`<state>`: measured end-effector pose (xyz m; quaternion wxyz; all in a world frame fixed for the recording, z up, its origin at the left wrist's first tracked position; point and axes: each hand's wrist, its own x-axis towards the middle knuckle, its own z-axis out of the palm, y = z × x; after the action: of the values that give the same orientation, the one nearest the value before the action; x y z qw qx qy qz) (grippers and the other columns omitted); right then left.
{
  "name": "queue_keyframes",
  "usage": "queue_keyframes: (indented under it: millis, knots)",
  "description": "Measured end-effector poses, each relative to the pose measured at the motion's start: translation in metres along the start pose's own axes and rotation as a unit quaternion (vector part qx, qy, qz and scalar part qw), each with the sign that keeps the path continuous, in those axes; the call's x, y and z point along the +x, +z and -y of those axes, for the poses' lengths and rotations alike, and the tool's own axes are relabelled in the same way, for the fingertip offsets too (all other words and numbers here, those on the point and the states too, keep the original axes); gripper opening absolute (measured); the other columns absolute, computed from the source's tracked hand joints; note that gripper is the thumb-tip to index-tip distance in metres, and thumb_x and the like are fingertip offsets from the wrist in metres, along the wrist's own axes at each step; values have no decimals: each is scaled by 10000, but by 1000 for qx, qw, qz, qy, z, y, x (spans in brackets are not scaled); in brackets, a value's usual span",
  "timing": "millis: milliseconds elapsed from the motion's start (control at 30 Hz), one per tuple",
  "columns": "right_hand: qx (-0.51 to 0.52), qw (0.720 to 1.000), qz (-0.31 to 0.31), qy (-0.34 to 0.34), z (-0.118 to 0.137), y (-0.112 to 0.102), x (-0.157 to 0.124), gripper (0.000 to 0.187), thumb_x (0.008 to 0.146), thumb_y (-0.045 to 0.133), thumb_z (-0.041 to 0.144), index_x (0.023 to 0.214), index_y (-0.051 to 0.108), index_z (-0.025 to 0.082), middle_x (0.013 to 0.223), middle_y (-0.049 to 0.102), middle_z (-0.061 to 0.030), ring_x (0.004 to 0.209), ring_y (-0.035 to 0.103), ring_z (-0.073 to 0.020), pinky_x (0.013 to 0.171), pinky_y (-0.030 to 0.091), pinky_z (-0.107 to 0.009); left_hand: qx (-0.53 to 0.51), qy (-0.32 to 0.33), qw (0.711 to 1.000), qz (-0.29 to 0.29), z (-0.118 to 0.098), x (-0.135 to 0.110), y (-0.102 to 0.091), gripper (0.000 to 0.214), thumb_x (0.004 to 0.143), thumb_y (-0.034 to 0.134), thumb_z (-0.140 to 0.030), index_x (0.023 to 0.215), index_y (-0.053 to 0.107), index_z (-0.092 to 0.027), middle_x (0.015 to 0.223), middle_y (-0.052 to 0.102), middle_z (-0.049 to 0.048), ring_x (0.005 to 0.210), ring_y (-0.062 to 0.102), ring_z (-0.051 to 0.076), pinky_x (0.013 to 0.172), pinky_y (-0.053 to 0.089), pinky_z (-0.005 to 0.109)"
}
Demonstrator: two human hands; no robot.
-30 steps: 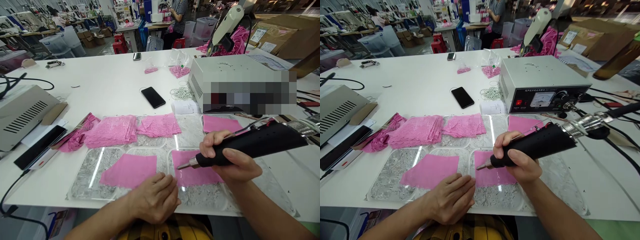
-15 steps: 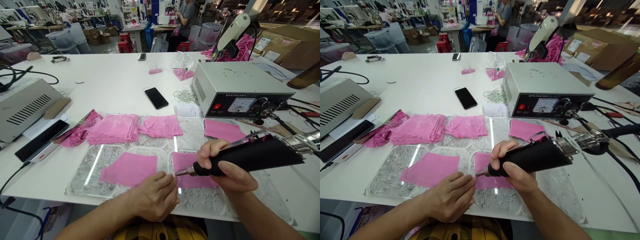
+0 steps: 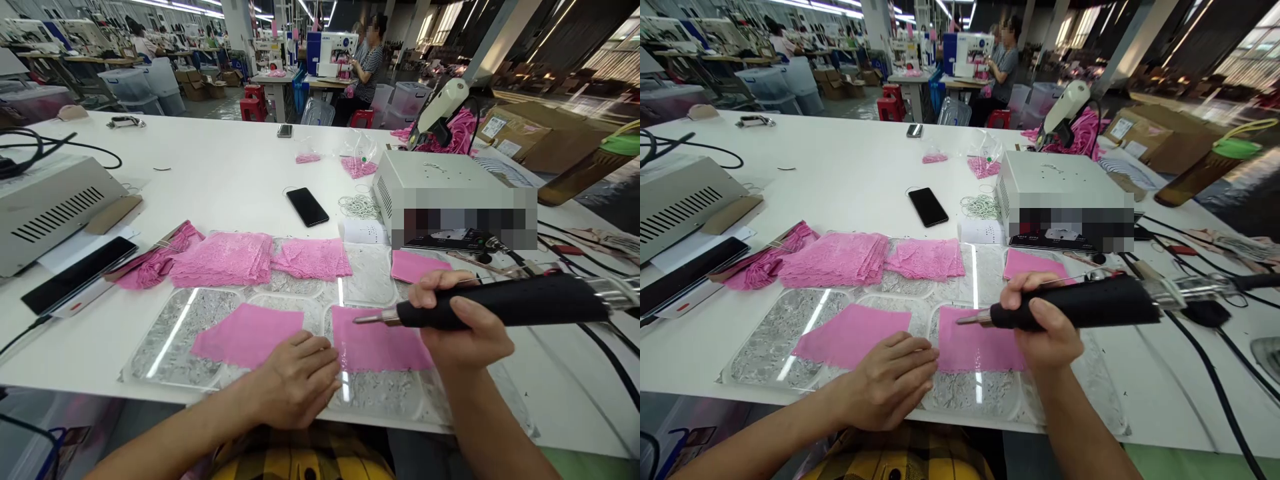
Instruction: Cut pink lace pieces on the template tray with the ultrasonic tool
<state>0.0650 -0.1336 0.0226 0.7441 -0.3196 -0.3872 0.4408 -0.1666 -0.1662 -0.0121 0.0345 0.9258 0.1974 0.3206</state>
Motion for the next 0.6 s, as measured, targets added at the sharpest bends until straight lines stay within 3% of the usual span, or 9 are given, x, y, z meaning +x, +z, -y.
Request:
queue_keyframes:
  millis: [100, 200, 367, 600]
  knots:
    - [-18, 998, -62, -22, 15, -9, 8, 90, 600, 578, 210, 672, 632, 205, 679, 563, -11, 511, 480, -109, 494, 425, -289, -5, -68, 997, -28, 4, 10, -10, 175, 914, 489, -120, 1030, 621, -120, 936, 723, 88, 874, 641, 190, 755, 516, 331]
    - [-40, 996, -59, -49, 20, -16, 11, 92, 609, 587, 213, 686, 637, 205, 700, 564, -18, 524, 475, -116, 505, 422, -301, 31, -101, 994, 2, 12, 18, -7, 235, 919, 455, -96, 1081, 625, -121, 1005, 720, 93, 931, 638, 211, 768, 513, 354]
    - [-36, 996, -56, -62, 0, -18, 6, 90, 629, 585, 209, 708, 626, 197, 716, 585, -12, 529, 503, -113, 533, 433, -302, 58, -96, 992, 61, 21, 23, 15, 270, 911, 419, -74, 1062, 638, -118, 1103, 696, 111, 1020, 620, 229, 788, 500, 373]
    - [-41, 997, 0, -61, -14, -15, 0, 101, 654, 578, 211, 740, 628, 196, 735, 590, -19, 535, 520, -116, 525, 460, -309, 41, -81, 995, 46, 25, 20, 22, 235, 950, 417, -111, 1032, 637, -121, 1090, 701, 89, 1037, 605, 226, 834, 463, 376]
